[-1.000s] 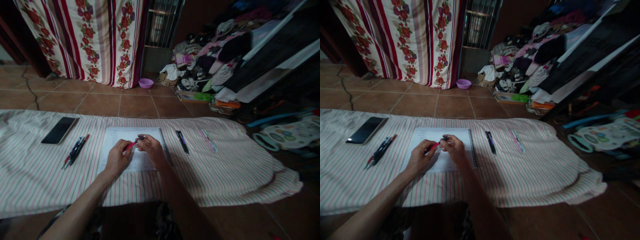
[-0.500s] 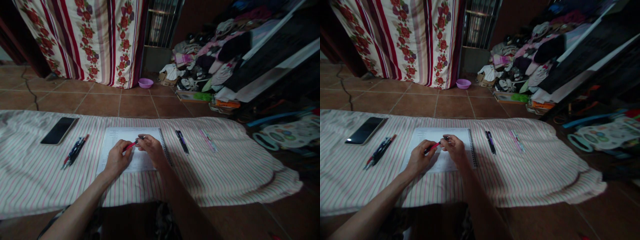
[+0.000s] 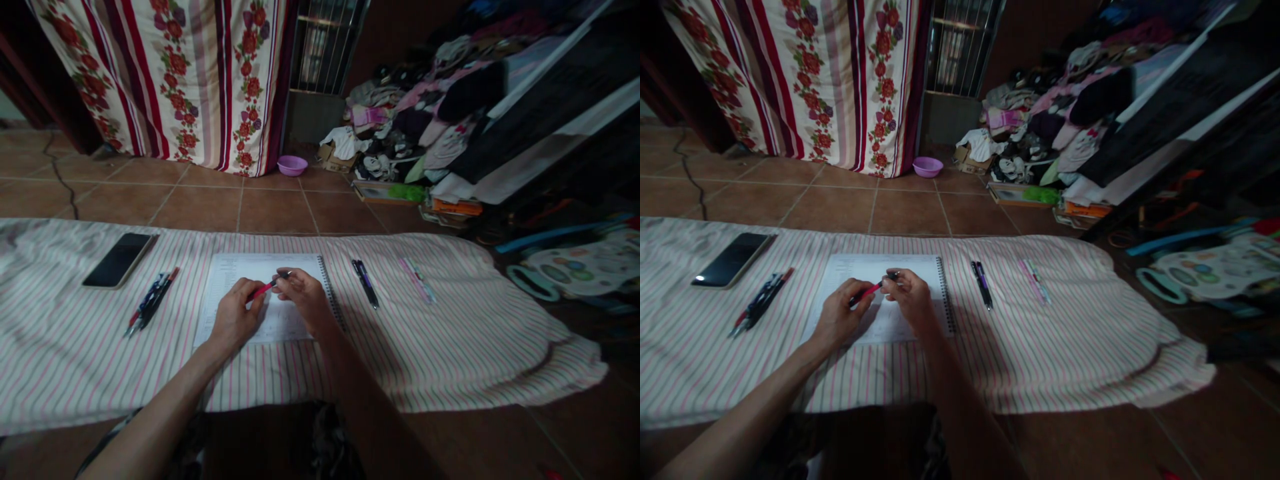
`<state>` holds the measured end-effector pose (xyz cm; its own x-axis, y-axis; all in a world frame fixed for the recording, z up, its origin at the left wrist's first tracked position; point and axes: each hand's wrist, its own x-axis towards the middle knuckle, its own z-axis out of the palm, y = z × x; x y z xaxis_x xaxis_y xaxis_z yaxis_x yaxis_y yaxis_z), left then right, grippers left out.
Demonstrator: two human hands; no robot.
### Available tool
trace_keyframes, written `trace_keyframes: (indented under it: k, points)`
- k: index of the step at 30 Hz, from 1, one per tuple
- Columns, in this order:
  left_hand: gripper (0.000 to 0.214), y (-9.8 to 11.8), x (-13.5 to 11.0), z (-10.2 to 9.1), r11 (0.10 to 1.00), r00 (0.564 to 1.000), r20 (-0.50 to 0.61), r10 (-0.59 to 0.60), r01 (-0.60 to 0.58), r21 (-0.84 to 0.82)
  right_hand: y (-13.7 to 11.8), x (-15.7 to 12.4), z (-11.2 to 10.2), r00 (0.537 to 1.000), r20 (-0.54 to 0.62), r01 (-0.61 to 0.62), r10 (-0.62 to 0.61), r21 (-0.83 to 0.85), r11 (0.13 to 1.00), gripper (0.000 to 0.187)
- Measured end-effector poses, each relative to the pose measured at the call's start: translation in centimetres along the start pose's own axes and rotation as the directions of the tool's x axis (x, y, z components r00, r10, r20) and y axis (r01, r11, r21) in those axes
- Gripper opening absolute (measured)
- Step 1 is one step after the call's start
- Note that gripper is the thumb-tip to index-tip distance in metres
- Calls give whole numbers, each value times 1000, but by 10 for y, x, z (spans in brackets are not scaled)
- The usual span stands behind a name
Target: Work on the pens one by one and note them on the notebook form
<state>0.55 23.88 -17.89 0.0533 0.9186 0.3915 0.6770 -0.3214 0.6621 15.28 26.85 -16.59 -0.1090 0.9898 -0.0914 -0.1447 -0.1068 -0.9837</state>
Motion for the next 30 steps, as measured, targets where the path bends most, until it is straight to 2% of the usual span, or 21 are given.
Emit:
trace_keyframes:
  k: [13, 18, 23, 27, 30]
  points:
    - [11, -1, -1, 1, 1000, 1000, -18, 18, -18, 0, 7, 4, -1, 999, -23, 25, -26, -48, 999, 27]
    - [11, -1, -1, 1, 1000, 1000, -16, 3, -3, 11, -2, 0, 1, 1000, 5, 8, -8, -20, 1000, 33]
    - [11, 0, 0, 0, 1000, 1000, 0, -13, 13, 15, -9, -4, 1, 1000, 15, 3, -2, -63, 998, 24]
    - [11, 1, -1, 0, 1000, 1000, -10, -2, 2, 1, -5, -2, 1, 1000, -2, 19, -19, -101, 995, 22]
    - [11, 0, -1, 0, 1000, 1000, -12, -2, 2, 3, -1, -1, 1, 1000, -4, 12, -12, -60, 998, 26]
